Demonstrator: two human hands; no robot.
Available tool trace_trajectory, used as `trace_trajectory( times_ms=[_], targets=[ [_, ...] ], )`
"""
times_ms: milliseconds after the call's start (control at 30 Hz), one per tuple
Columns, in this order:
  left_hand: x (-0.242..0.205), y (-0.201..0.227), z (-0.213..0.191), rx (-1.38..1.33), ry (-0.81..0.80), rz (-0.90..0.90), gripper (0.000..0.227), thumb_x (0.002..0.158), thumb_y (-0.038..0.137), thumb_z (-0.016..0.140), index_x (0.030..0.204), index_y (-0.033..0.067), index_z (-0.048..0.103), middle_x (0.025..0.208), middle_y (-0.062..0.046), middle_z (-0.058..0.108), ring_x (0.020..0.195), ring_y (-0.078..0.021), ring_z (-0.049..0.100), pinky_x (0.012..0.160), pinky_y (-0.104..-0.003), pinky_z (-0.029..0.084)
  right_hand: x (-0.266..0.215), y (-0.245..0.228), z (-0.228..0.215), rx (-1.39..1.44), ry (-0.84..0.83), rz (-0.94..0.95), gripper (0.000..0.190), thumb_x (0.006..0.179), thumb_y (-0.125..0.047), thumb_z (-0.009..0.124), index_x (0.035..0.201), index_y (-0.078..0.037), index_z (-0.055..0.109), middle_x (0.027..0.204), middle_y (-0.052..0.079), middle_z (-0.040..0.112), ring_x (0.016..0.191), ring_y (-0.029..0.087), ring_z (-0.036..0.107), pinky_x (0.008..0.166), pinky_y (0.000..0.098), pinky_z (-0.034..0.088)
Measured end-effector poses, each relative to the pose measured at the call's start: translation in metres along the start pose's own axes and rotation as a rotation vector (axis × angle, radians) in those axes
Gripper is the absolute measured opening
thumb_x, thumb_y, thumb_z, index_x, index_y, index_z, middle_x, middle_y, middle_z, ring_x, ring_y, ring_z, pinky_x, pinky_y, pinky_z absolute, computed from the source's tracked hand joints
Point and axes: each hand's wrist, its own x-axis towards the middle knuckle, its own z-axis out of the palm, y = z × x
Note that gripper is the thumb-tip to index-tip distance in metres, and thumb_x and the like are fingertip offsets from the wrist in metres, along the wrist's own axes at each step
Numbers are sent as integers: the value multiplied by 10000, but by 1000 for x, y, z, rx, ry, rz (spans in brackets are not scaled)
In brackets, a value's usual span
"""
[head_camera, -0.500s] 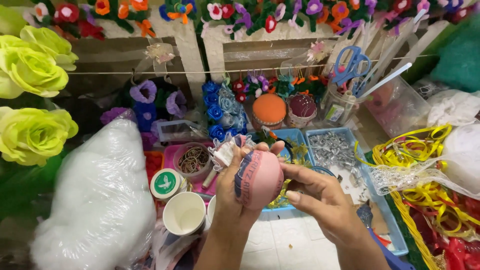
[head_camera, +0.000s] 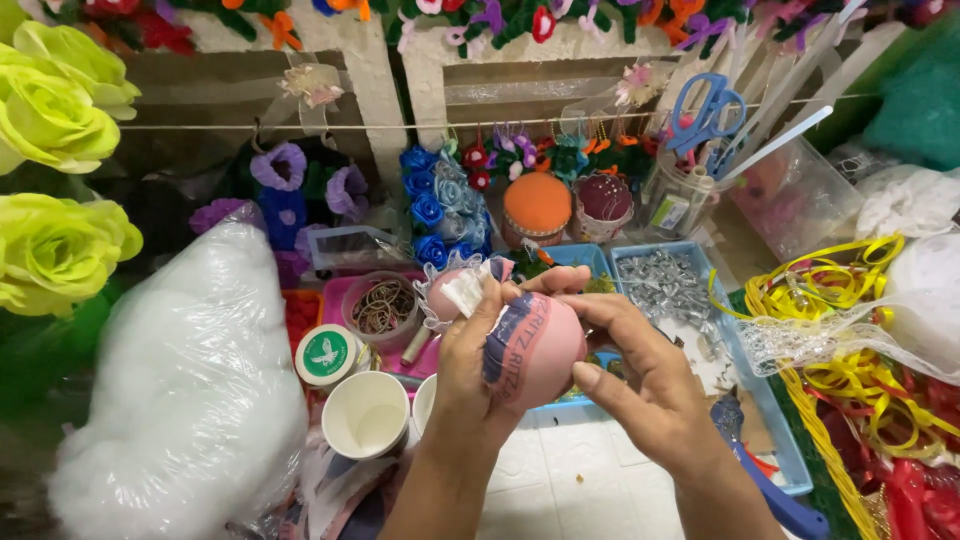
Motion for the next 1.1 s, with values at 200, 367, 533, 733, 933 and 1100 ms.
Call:
trace_trajectory(
  times_ms=[200, 367, 533, 733, 933, 1100],
  targets=[
    [-1, -6, -6, -17, -14, 116, 304, 1059, 268, 475, 887, 79, 640, 1160, -261, 736, 1234, -413, 665, 1139, -553, 471, 1, -4, 7, -35, -195, -5, 459, 1008, -449, 526, 1210, -67, 681, 1330, 134, 547, 1288, 260, 537, 1098, 432, 418],
    [13, -13, -20, -136, -22, 165, 320, 1075, 263, 485, 917, 52, 667, 1083, -207, 763, 1264, -431, 646, 1174, -576, 403, 6, 14, 4, 288, -84, 85, 490, 991, -373, 551, 1289, 8, 628, 1318, 135, 600, 1273, 241, 565, 1088, 403, 450],
    [5, -1, -16, -80, -40, 128, 398, 1086, 307, 440, 915, 59, 700, 1276, -266, 696, 1289, -343, 619, 1080, -424, 473, -3, 8, 3, 288, 74, 97, 530, 961, -284, 576, 1382, 38, 583, 1317, 152, 660, 1139, 230, 649, 959, 372, 556],
    [5, -6, -17, -85, 15, 22, 308, 1058, 258, 488, 900, 65, 669, 1220, -349, 700, 1212, -475, 663, 1006, -590, 535, -5, -3, 4, -33, -111, -28, 465, 983, -441, 574, 1246, -68, 663, 1317, 143, 551, 1297, 268, 535, 1112, 441, 427],
    [10, 2, -23, -35, 158, -13, 257, 1023, 185, 539, 921, -12, 669, 1214, -362, 721, 1183, -418, 696, 1061, -456, 496, 1, -17, -4, -26, -40, -49, 601, 1003, -461, 490, 1424, -33, 510, 1437, 134, 576, 1309, 233, 572, 1065, 372, 492],
    [15, -5, -30, 142, 235, -42, 255, 973, 232, 620, 832, 42, 713, 1290, -161, 703, 1156, -268, 692, 955, -385, 549, 3, -11, 2, -253, -74, -114, 607, 979, -497, 529, 1443, -105, 543, 1420, 160, 518, 1377, 305, 501, 1163, 486, 405]
  ],
)
